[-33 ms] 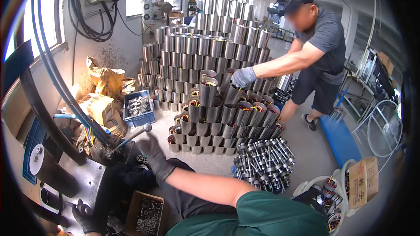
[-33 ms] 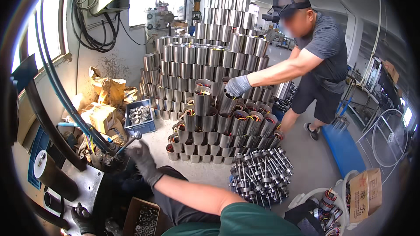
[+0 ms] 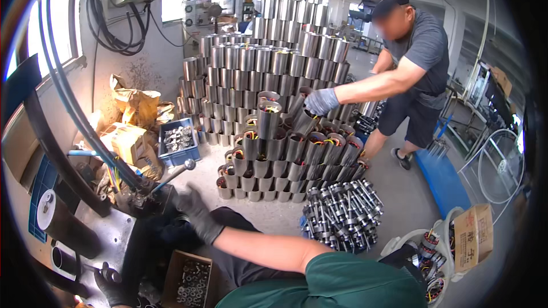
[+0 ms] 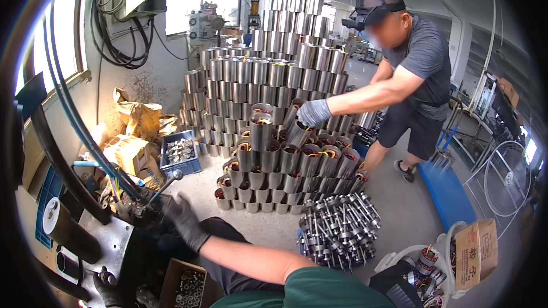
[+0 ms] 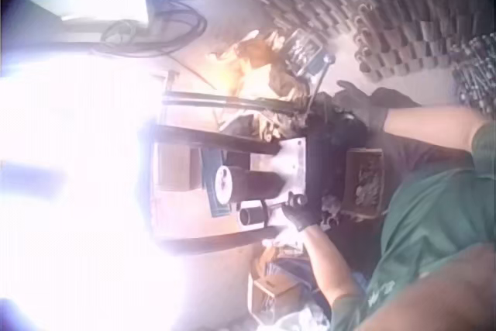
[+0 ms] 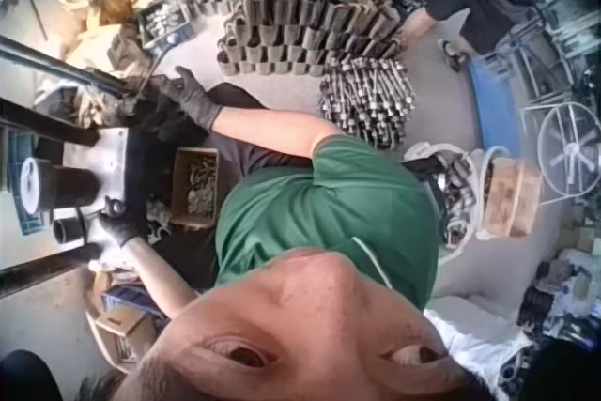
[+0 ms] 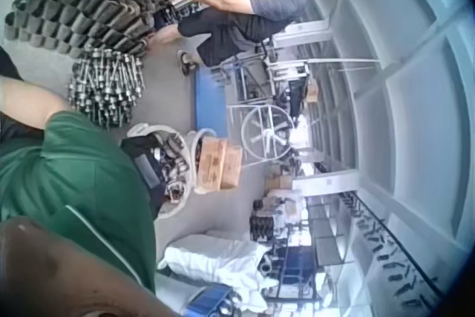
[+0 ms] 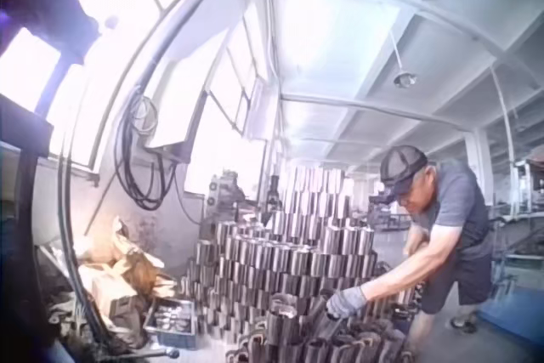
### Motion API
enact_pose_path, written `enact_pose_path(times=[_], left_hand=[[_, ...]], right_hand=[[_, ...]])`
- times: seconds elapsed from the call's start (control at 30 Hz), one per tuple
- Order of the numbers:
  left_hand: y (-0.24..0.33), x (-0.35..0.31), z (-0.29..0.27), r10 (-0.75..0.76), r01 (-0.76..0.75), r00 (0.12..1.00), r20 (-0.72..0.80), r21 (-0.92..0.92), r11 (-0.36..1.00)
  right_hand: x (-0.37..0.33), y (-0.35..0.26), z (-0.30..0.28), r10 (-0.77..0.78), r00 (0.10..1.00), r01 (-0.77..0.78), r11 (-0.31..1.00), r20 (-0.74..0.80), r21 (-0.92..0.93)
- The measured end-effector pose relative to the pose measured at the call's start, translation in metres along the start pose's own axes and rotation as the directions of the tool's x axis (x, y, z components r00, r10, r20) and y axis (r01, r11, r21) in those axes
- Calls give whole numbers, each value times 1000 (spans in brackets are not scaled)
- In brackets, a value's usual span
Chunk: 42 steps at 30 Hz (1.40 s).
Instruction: The person wipes metal rings with a cloth, slides them onto metal rods, and presses the components onto the rods using a hydraulic press machine operated by a lever.
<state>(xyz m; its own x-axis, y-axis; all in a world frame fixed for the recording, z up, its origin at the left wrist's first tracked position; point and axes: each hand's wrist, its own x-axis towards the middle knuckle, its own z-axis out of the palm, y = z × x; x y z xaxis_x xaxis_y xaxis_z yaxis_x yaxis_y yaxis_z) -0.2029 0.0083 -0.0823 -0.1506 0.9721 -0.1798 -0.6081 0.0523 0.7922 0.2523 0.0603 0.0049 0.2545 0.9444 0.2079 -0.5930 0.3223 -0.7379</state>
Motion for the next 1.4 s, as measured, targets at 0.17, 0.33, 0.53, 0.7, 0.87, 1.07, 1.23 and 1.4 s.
enact_pose_path(times=[0.17, 0.33, 0.53, 0.7, 0.87, 1.07, 1.23, 1.4], left_hand=[[-50, -6, 0, 131, -208, 976, 173, 572, 794], [-49, -72, 103, -313, 304, 950, 17, 189, 934], [-59, -79, 134, -250, 156, 959, 136, 483, 861], [-88, -14, 67, -43, -515, 841, 540, 822, 243], [-100, 11, 63, -164, -375, 849, 502, 792, 481], [-109, -10, 119, -515, 499, 810, 282, 133, 856], [-92, -20, 120, -406, 366, 885, 226, 201, 909], [-105, -36, 122, -348, 293, 921, 175, 277, 915]], right_hand=[[-93, 104, -20, 672, 721, -634, 738, 170, -231], [-141, 141, 5, 847, 489, -813, 529, 209, -242], [-128, 93, 16, 718, 580, -723, 671, 384, -163], [-109, 42, 15, 646, 682, -638, 755, 343, -152], [-89, 28, 9, 732, 628, -680, 681, 265, -271], [-23, 71, 9, 136, 821, 432, 487, 554, -759], [-18, 69, 48, 581, 455, 840, -29, 675, -542], [-55, 67, 54, 618, 391, 813, 116, 682, -571]])
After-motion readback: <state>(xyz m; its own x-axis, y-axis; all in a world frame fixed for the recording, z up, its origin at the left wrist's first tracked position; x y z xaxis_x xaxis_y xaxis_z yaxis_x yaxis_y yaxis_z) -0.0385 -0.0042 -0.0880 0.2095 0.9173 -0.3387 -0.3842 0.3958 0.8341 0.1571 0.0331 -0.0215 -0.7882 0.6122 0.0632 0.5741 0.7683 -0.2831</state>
